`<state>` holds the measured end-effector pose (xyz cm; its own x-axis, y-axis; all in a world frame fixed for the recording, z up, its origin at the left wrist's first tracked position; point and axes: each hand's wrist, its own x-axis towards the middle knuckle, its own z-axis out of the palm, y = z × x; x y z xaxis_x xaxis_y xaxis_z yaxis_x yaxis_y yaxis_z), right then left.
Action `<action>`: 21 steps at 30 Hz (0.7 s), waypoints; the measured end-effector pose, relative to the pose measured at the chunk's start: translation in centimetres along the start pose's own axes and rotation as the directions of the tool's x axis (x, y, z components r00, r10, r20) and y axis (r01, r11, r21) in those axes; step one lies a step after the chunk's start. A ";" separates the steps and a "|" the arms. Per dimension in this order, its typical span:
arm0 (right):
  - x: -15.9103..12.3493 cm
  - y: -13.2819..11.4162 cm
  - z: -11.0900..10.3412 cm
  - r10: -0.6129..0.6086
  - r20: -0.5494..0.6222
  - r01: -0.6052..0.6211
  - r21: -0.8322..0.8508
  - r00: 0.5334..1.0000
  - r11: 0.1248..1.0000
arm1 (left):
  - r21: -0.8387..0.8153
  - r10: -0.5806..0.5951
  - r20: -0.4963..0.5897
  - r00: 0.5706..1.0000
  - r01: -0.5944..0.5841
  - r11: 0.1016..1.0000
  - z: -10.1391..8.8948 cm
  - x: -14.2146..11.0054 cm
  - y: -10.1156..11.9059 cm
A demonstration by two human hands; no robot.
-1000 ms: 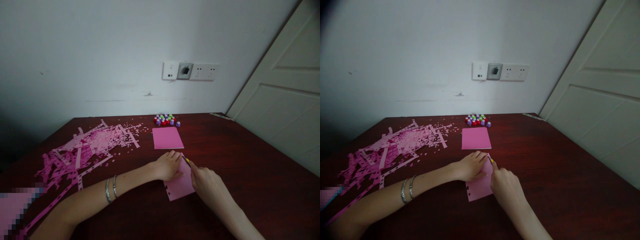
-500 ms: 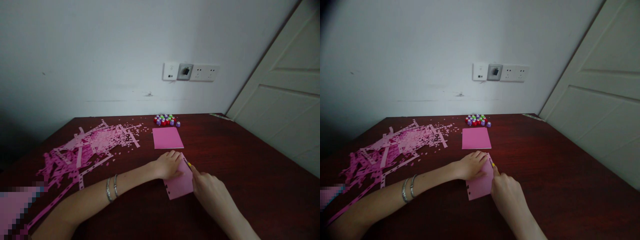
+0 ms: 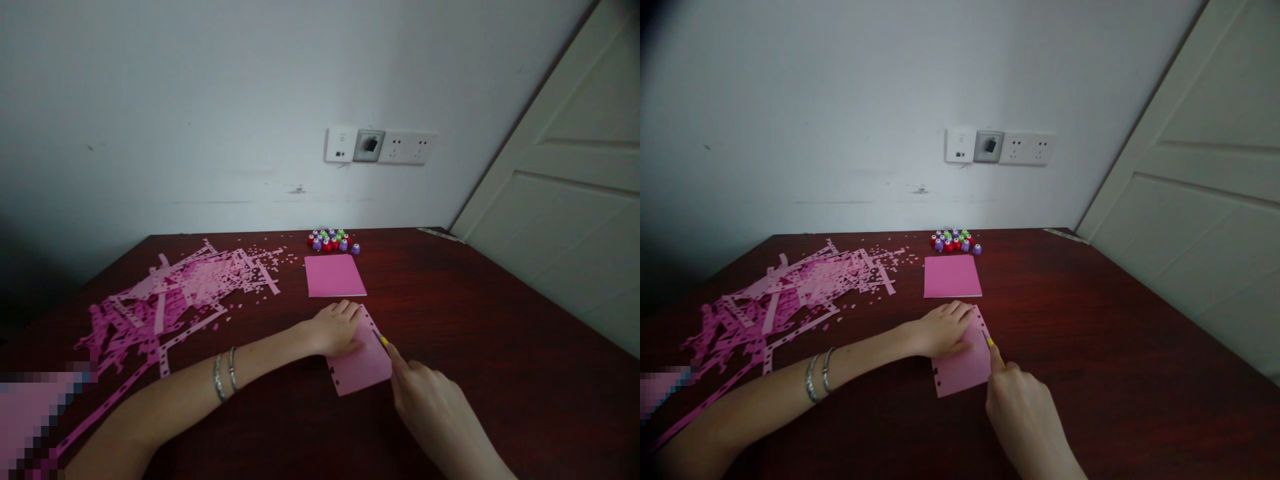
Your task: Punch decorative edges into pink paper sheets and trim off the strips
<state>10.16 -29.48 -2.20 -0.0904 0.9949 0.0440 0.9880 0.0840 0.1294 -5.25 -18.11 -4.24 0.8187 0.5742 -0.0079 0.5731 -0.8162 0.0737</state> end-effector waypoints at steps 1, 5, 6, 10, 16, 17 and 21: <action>-0.2 0.1 0.2 -0.006 -0.012 0.006 -0.005 1.000 1.000 | -0.004 0.000 0.005 1.000 0.000 1.000 -0.1 0.0 0.0; -0.8 0.5 0.8 -0.044 -0.061 0.042 -0.038 0.997 0.998 | -0.006 -0.003 0.014 1.000 0.003 1.000 -0.2 -0.1 0.0; -1.0 0.6 0.9 -0.049 -0.067 0.046 -0.046 0.997 0.998 | -0.004 -0.004 0.011 1.000 0.004 1.000 -0.2 -0.1 0.1; -1.3 0.7 0.8 -0.041 -0.058 0.038 -0.055 0.997 0.998 | 0.005 -0.007 0.012 1.000 0.007 1.000 -0.2 -0.1 0.0; -2.0 1.1 0.9 -0.072 -0.093 0.069 -0.036 0.993 0.997 | -0.017 -0.016 0.016 1.000 0.017 1.000 0.2 0.0 -0.2; -2.2 1.1 1.1 -0.067 -0.103 0.065 -0.029 0.992 0.998 | -0.019 -0.015 0.017 1.000 0.016 1.000 0.2 0.0 -0.2; -3.1 1.3 1.8 -0.049 -0.117 0.050 0.005 0.992 0.999 | -0.028 -0.009 0.026 1.000 0.010 1.000 0.1 0.0 -0.2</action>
<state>11.99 -32.32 -3.94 -0.1522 0.9765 0.1529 0.9830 0.1335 0.1262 -5.37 -17.95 -4.38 0.8141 0.5796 -0.0350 0.5799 -0.8083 0.1019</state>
